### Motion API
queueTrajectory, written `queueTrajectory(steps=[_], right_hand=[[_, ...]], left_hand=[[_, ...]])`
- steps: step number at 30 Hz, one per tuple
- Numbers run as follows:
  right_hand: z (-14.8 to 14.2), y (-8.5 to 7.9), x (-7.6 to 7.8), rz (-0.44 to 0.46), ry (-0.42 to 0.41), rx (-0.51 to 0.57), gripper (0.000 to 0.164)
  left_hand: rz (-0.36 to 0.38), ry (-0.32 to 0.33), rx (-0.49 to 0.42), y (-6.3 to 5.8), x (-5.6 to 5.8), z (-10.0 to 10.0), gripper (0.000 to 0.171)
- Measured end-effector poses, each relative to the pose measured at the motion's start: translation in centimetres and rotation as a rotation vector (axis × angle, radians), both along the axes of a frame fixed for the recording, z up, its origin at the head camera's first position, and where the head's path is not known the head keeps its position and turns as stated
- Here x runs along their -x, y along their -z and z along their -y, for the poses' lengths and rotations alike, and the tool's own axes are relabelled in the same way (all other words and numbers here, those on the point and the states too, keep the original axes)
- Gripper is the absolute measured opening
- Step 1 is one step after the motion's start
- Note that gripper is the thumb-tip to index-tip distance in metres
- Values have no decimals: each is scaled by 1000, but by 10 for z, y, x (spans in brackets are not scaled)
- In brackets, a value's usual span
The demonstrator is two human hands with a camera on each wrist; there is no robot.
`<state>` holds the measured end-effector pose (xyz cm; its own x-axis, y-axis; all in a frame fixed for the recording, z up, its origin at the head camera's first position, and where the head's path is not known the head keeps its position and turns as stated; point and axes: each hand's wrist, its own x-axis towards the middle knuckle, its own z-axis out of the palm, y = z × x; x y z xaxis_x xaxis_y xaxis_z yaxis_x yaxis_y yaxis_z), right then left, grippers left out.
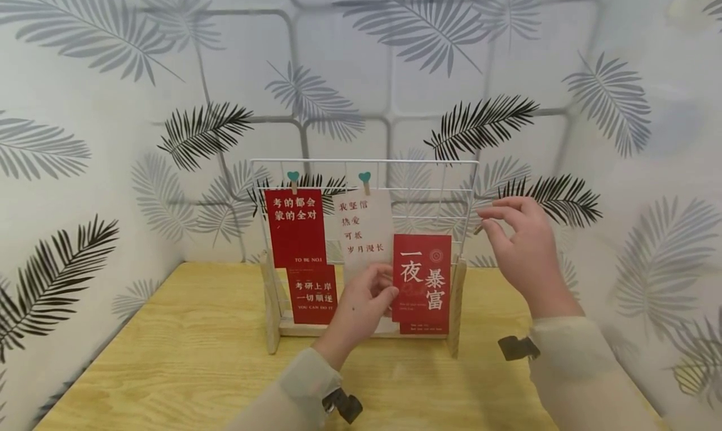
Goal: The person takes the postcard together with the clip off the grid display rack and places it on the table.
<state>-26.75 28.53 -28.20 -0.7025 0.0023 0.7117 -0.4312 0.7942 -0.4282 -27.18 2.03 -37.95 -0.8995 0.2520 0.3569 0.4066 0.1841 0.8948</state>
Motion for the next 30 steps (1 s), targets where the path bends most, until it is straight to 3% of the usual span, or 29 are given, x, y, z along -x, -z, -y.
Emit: queueTrajectory(steps=[20,30], right_hand=[[-13,27,-1,61,-13,28,28],[-23,54,-7,137,-7,52,35]], left_hand=[[113,30,-35,13,-11,3,25],[153,92,-55,27,-19,2,20]])
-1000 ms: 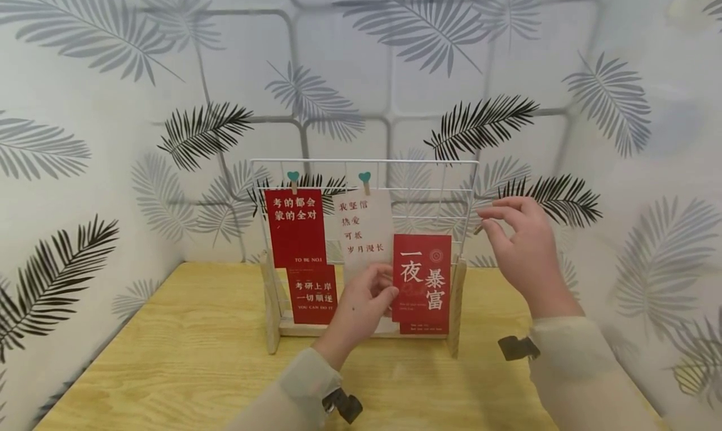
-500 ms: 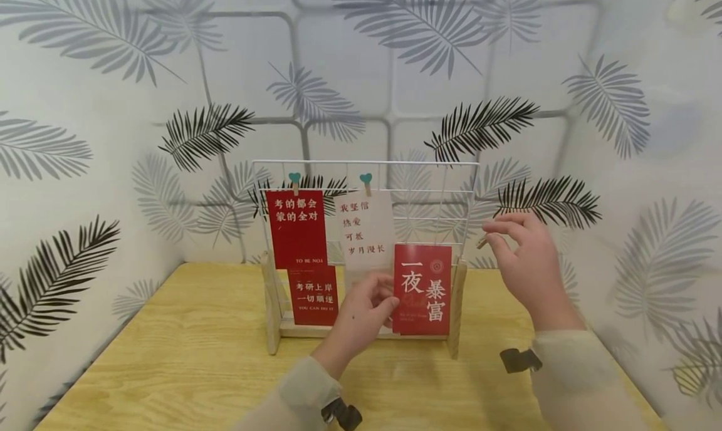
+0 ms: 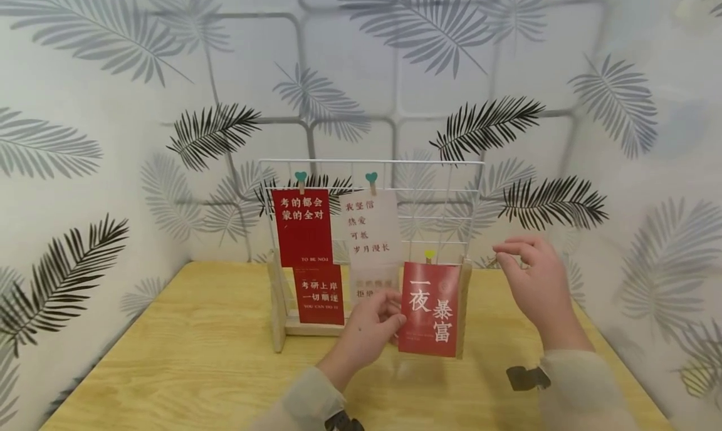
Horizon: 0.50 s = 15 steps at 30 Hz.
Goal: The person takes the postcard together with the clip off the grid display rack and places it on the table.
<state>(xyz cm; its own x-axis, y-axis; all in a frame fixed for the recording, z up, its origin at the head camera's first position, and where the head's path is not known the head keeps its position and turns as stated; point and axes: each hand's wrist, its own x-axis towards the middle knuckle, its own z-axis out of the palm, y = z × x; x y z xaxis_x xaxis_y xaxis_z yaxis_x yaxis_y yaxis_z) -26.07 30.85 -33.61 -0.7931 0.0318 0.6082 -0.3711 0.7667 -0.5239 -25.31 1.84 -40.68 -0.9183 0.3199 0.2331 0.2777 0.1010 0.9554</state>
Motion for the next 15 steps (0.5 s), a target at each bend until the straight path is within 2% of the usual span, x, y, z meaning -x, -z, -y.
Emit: queueTrajectory(steps=[8,15], right_hand=[[-11,30,2,39,-8,29,32],[-17,48,-1,79,-9,54,34]], left_hand=[[82,11,-1,12,-10,-3,18],[131,40,-13,22,-13,-5,18]])
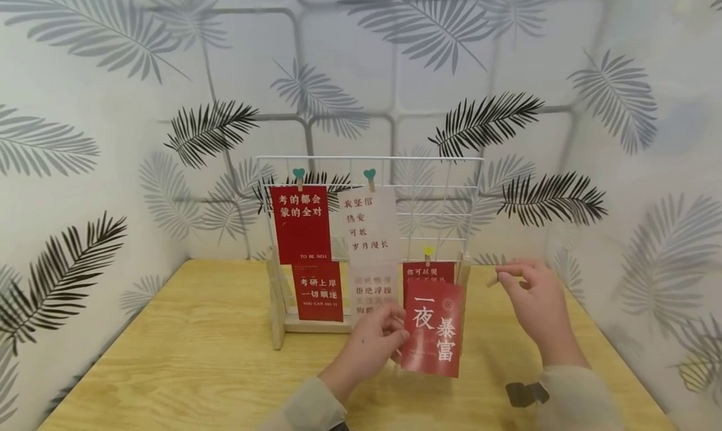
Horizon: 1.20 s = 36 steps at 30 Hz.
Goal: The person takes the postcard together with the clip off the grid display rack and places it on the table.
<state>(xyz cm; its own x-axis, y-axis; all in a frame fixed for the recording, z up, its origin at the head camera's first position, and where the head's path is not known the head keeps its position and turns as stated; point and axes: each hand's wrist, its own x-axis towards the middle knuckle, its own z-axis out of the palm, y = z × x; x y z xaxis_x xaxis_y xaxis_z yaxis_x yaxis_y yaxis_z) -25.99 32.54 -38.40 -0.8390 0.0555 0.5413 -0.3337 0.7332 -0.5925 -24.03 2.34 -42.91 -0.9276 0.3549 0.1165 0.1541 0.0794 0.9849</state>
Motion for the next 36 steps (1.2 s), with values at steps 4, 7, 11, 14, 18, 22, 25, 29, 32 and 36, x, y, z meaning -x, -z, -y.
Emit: queueTrajectory(steps=[4,7,11,14,18,22,25,29,32,36], right_hand=[[-2,10,1,50,7,17,36],[-4,15,1,104,1,54,38],[-9,21,2,195,-6,90,45],[-12,25,5,249,7,94,49],[-18,33,7,304,15,91,51],[-25,44,9,374,-3,94,52],[-31,51,10,425,-12,98,52],[-37,59,13,479,-25,107,51],[-38,63,16,505,-18,113,50],[-40,66,17,536,-3,110,49]], left_hand=[[27,16,1,4,1,0,18],[39,38,-1,7,2,1,18],[49,58,1,12,0,5,18],[57,56,17,15,-1,7,18],[82,35,54,19,-4,8,19],[104,25,70,25,-7,9,19],[117,30,73,29,-7,9,18],[146,36,73,32,-7,10,17],[171,40,74,33,-6,10,16],[191,50,87,33,-7,11,16]])
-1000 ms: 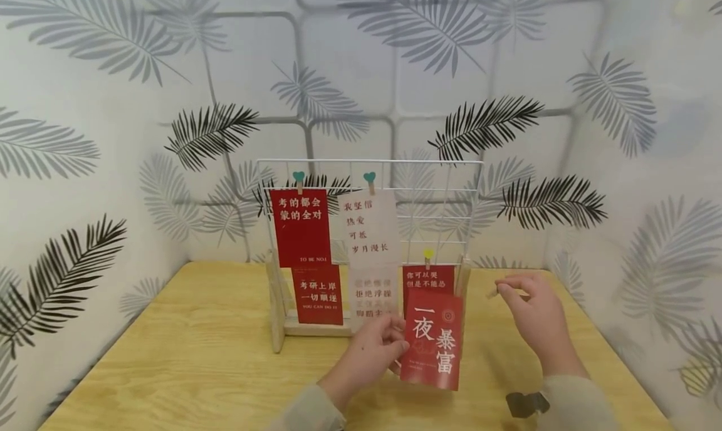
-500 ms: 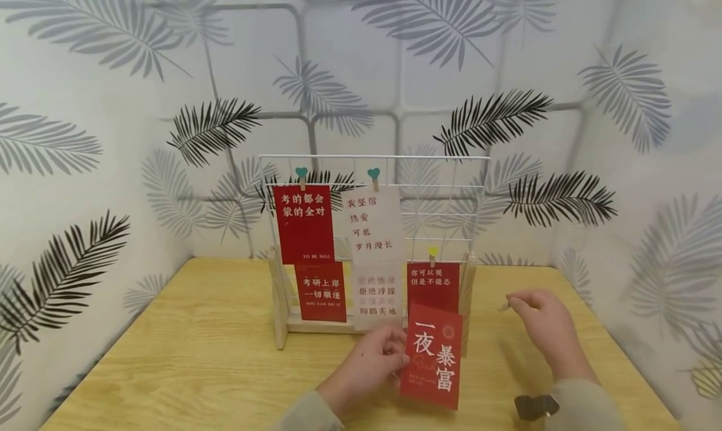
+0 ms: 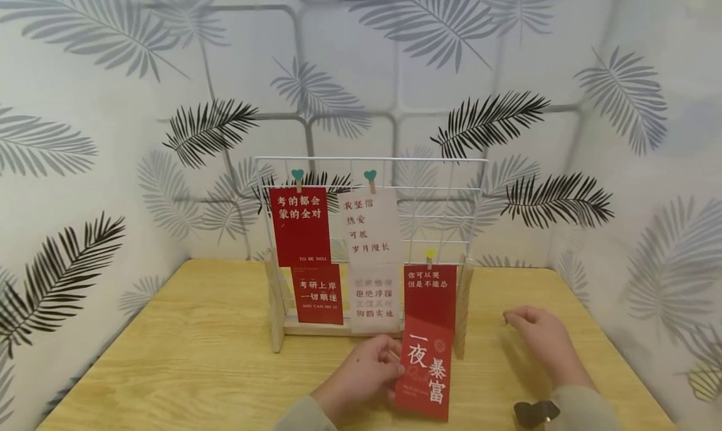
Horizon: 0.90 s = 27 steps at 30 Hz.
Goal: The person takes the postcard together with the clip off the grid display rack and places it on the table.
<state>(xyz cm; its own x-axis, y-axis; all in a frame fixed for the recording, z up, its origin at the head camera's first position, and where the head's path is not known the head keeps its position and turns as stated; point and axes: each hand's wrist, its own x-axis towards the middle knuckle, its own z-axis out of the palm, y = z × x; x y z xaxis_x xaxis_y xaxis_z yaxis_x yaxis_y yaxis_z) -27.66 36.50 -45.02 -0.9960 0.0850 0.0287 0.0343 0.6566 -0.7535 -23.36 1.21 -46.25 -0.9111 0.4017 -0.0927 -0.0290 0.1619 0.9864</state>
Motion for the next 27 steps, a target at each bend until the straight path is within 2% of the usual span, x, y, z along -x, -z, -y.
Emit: queueTrajectory(steps=[10,21,27], right_hand=[[-5,17,1,5,-29,-21,50],[-8,20,3,44,-13,-66,51],[-7,26,3,31,-44,-91,48]], left_hand=[[21,11,83,4,-2,0,11],[55,21,152,2,-5,0,10],[74,39,156,3,-5,1,12]])
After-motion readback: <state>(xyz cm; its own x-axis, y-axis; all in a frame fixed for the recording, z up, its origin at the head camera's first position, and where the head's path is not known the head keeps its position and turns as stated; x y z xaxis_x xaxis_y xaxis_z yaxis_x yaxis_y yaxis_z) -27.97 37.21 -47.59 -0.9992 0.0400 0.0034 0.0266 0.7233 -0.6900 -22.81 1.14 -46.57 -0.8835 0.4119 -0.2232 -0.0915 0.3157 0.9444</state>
